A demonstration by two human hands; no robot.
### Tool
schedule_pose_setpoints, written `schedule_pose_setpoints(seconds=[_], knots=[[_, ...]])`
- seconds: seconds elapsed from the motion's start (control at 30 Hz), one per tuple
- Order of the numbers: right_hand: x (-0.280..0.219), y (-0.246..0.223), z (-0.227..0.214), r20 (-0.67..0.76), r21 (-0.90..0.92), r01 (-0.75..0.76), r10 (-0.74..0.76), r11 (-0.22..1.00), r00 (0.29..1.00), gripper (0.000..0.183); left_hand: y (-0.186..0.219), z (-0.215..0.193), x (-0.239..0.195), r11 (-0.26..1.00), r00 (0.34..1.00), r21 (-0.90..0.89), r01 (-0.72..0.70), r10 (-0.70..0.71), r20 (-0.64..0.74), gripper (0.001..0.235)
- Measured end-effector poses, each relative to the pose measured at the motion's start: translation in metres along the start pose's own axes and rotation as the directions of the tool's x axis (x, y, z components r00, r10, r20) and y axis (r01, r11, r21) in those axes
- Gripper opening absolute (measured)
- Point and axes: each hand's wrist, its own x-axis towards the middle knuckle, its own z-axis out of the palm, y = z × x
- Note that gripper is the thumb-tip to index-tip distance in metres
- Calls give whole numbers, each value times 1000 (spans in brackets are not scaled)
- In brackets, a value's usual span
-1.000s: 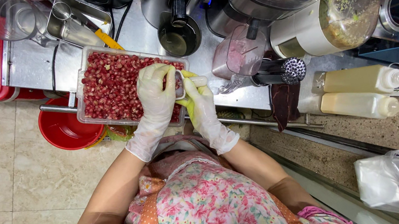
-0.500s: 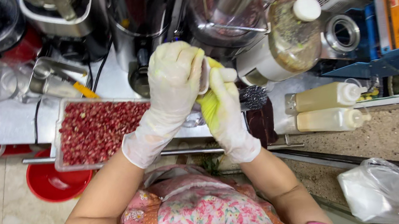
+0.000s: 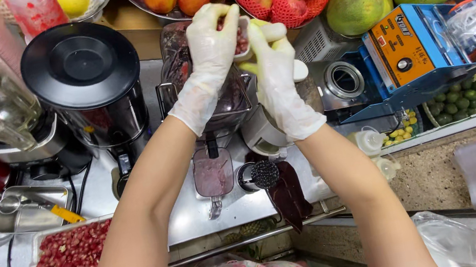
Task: The person prepares a fruit drink by adding ice and pomegranate seeds into a plastic cup. They use a scoop to transfer ice from a red cooler and a small plastic scoop to add pomegranate seeds from a container. The person also operates a juice dispenser to add liquid to the cup.
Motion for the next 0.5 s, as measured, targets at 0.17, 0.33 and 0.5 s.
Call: schedule_pose_setpoints(seconds=[0.17,0.33,0.5], knots=[[19,8,0,102,-420,310,-295,853,950,27,-27,6,-3,985,997,161,61,-51,-66,31],[21,-6,0,280,-581,523,-450,623,848,28,-20,6,-11,988,991,107,115,-107,-78,32],[23,-8,3,357,-560,627,-524,542,773,28,-33,2,-13,996,994,-15,88,-89,-67,34]])
